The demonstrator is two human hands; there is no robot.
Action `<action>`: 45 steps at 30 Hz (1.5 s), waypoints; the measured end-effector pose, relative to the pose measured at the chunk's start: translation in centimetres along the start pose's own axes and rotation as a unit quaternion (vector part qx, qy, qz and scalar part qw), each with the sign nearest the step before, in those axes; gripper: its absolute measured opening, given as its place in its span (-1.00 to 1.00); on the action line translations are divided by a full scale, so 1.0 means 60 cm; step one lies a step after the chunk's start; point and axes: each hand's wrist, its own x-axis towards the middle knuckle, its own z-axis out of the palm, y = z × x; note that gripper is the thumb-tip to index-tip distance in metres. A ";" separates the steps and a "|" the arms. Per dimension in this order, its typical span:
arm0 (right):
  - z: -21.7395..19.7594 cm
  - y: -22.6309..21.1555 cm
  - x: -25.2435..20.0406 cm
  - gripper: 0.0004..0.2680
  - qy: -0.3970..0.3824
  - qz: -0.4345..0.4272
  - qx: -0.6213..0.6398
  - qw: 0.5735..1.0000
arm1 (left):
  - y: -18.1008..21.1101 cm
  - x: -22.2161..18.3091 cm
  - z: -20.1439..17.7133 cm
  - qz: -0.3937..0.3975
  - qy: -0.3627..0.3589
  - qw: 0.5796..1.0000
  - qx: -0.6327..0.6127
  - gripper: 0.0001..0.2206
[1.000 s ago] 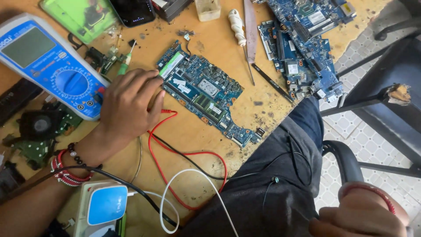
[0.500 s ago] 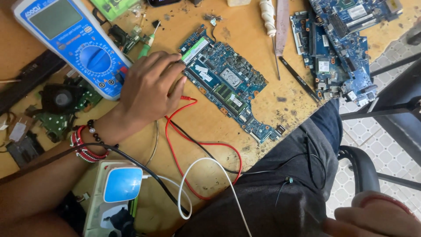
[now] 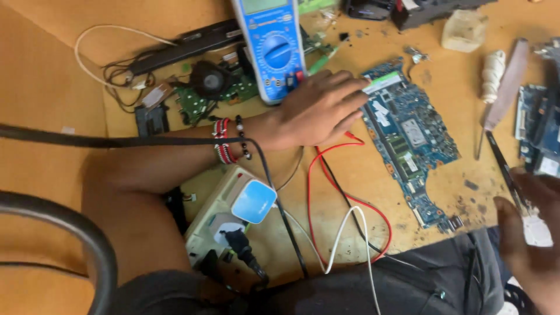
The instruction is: Checking component connections on a laptop motherboard using a multimeter and a probe for diagnostic purposes.
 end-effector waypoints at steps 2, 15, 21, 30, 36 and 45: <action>0.075 0.080 -0.020 -0.68 -0.009 0.116 0.062 0.991 | -0.003 -0.003 0.003 -0.010 -0.017 1.000 -0.024 -0.74; -0.022 -0.053 0.095 -0.78 -0.040 0.072 -0.058 0.995 | 0.000 -0.012 -0.041 0.011 0.050 0.999 0.014 -0.80; -0.029 -0.049 0.095 -0.79 -0.022 0.097 -0.031 0.995 | -0.001 -0.010 -0.039 -0.012 0.016 0.999 0.032 -0.75; -0.041 -0.064 0.111 -0.90 0.080 0.075 0.058 0.992 | -0.002 -0.011 -0.043 0.008 0.038 0.998 0.040 -0.75; 0.007 -0.051 0.116 -0.88 0.188 0.121 0.357 0.907 | 0.000 -0.012 -0.052 0.021 0.045 0.997 0.058 -0.78; 0.022 -0.056 0.121 -0.91 0.137 0.059 0.358 0.922 | 0.000 -0.002 -0.055 0.042 0.055 0.997 0.032 -0.69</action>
